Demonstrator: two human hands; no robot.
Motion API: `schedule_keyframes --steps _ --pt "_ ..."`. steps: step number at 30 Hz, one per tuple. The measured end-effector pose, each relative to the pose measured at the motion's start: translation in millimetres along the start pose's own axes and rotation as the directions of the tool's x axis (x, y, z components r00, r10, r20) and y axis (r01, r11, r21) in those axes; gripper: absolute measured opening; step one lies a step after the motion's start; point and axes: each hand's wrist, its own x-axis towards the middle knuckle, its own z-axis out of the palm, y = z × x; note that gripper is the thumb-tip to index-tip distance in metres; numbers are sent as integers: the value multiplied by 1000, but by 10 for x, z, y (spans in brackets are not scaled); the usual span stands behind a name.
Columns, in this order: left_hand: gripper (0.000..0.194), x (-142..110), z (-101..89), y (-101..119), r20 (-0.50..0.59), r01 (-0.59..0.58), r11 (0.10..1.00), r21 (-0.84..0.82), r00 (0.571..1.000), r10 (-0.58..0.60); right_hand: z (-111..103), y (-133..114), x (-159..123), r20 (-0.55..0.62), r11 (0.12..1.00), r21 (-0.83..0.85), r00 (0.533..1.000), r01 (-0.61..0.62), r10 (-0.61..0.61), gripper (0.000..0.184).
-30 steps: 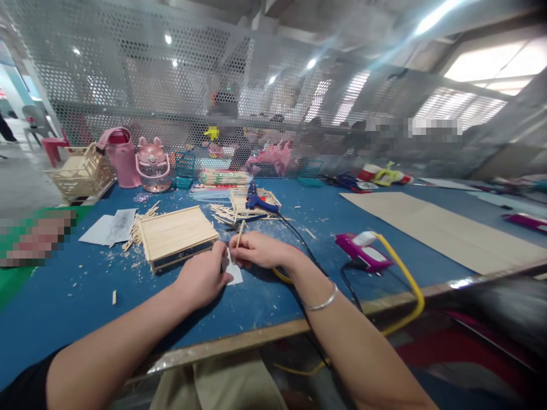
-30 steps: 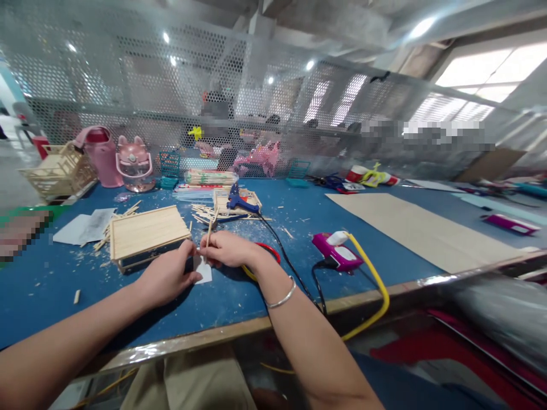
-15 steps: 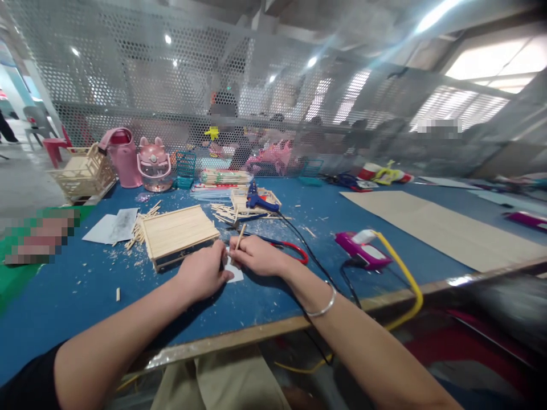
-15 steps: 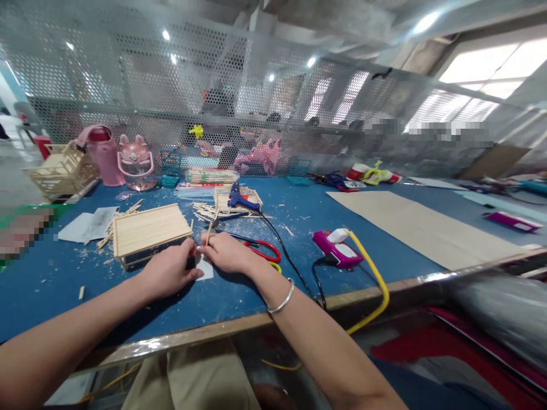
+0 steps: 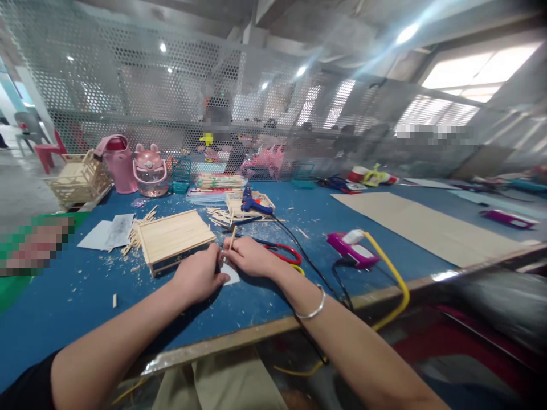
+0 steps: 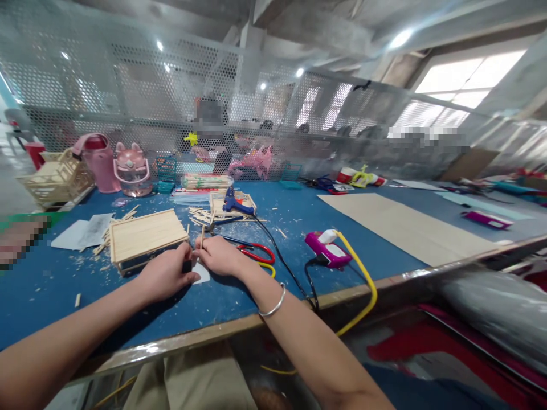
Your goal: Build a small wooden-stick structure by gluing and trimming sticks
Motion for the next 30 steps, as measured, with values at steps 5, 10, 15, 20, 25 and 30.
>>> schedule_keyframes --steps 5,10,15,20,25,30 --pt "32 -1 -17 14 12 8 1000 -13 1000 -8 -10 -10 -2 27 999 22 999 -31 31 16" --pt "33 -9 -24 19 11 19 1000 -4 1000 -18 -14 -12 -11 42 998 -59 999 16 -13 15" --pt "32 -6 -18 14 12 8 1000 -2 1000 -8 37 48 15 -48 995 85 997 -58 63 15" --pt "31 -3 -14 23 14 7 1000 3 1000 -7 69 54 24 -8 984 167 998 -65 68 17" --pt "28 9 7 1 -24 4 1000 -2 1000 -4 68 92 -12 -41 971 232 997 -60 71 16" --pt "28 18 5 -18 -20 -6 1000 -21 1000 6 17 181 -25 50 959 283 998 9 -24 13"
